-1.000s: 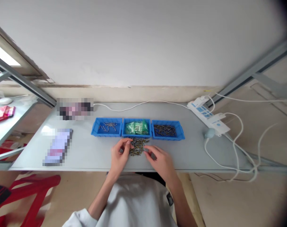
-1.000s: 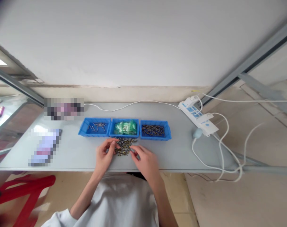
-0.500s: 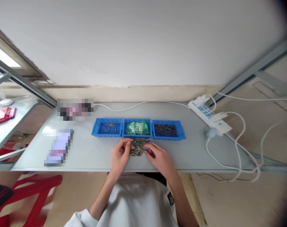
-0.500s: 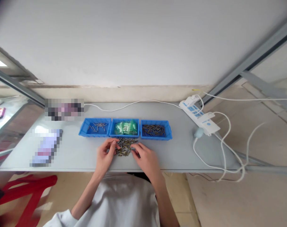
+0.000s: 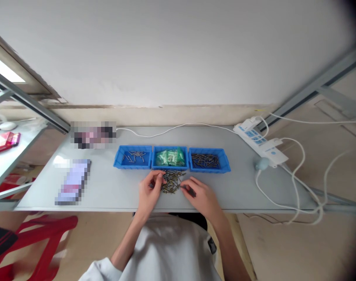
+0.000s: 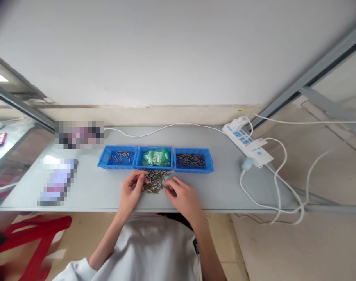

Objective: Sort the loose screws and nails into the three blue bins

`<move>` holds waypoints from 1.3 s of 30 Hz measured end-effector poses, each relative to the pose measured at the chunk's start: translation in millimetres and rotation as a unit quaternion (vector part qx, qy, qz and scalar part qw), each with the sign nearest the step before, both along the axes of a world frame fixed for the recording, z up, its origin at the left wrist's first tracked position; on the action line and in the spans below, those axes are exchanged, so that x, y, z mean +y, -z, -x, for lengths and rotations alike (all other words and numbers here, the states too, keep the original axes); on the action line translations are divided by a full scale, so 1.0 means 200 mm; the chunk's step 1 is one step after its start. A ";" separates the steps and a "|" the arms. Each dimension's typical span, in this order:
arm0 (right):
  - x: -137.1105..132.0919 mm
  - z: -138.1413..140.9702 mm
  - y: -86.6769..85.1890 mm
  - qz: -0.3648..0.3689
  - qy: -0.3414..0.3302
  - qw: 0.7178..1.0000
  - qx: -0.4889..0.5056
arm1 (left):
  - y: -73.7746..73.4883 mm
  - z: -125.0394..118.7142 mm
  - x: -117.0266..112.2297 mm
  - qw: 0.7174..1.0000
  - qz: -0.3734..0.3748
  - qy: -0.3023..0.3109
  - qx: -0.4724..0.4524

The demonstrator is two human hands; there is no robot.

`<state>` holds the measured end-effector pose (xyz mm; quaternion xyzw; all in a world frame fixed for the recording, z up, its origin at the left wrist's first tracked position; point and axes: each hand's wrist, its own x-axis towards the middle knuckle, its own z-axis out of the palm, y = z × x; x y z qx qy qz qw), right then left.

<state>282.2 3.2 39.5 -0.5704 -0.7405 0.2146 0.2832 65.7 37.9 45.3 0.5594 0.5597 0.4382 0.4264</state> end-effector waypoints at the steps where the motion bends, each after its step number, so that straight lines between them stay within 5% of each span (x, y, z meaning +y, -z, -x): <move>1: 0.00 0.00 -0.01 0.006 -0.006 1.000 0.002 | 0.00 0.00 0.00 1.000 0.001 0.001 -0.002; 9: 0.01 0.00 0.00 0.045 -0.029 0.999 0.001 | 0.00 0.00 0.00 1.000 0.000 0.001 -0.008; 17: -0.02 0.01 -0.02 0.060 -0.006 0.988 0.141 | -0.01 0.00 -0.02 0.999 -0.046 -0.002 0.027; 22: 0.00 0.17 0.00 0.073 0.029 0.944 0.322 | 0.00 0.00 -0.03 0.977 -0.163 0.108 0.088; 26: 0.02 0.26 0.03 0.074 0.037 0.908 0.412 | 0.01 0.00 -0.02 0.977 -0.175 0.097 0.072; 39: 0.00 0.24 0.01 -0.020 0.050 0.961 0.272 | 0.02 0.00 0.00 0.979 -0.175 0.092 0.052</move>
